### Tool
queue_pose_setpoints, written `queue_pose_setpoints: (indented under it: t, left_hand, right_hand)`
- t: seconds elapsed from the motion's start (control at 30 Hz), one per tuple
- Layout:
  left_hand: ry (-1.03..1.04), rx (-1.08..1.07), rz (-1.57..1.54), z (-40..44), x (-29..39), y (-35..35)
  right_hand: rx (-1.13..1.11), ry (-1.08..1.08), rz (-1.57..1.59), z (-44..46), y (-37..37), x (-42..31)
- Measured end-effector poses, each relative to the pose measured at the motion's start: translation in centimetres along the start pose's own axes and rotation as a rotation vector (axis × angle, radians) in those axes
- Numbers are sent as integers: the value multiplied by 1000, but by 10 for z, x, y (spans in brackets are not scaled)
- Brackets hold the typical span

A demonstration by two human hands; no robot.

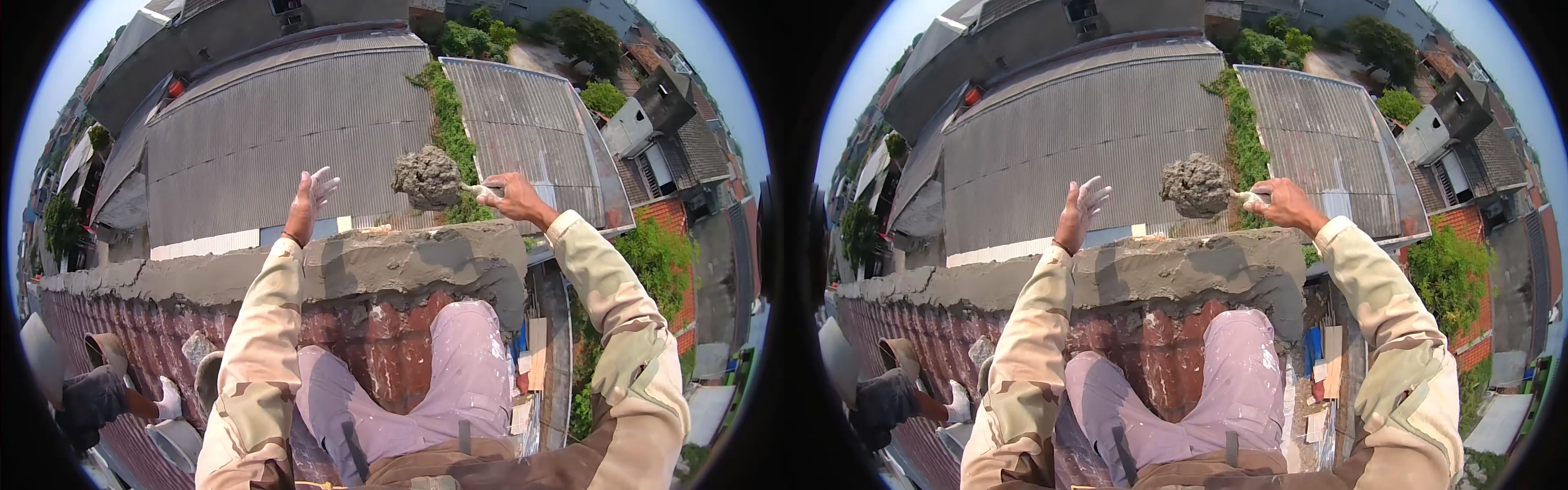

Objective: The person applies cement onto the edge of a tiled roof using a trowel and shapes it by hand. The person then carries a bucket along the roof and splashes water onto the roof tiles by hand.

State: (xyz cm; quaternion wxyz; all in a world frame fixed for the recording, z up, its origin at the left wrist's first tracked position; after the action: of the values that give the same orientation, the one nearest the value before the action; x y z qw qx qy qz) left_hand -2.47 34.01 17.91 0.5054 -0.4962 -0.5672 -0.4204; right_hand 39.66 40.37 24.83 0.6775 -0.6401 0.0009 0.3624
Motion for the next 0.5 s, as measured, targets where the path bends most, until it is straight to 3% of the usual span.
queue_pose_setpoints:
  t: [0.07,0.13,0.2,0.27,0.3,0.37,0.4,0.47,0.5]
  left_hand:
    - [-195,-214,-67,53,-23,38]
    - [-343,-335,-60,78,-48,76]
    - [-494,-461,-41,93,-82,113]
    - [-648,-550,137,83,-94,145]
    - [-659,-549,141,83,-100,156]
    - [-755,-760,410,68,-120,176]
    - [-757,-766,413,68,-126,180]
    - [-565,-744,668,76,-133,183]
    - [-647,-751,671,71,-120,183]
  right_hand:
    - [-61,90,-101,4,12,-5]
    - [37,-69,-197,-4,39,-1]
    - [-83,-107,-410,-16,63,-20]
    - [-80,-298,-598,-38,93,-29]
    - [-85,-294,-588,-45,99,-33]
    - [-43,-310,-603,-63,98,-45]
    - [-44,-302,-602,-66,100,-44]
    - [-63,-314,-592,-67,101,-45]
    - [-77,-321,-610,-67,101,-47]
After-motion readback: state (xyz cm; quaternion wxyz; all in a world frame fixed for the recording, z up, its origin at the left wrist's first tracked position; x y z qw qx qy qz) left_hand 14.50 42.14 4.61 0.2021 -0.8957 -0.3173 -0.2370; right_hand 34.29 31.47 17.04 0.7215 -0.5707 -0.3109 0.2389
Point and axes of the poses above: each hand's wrist, its own z-axis towards the middle knuckle, its own y-axis out of the palm, x = y × z, the point moved 5 cm from there along z, towards the middle knuckle, and after that the axes turned 9 degrees about x, right-handed, at the moved point
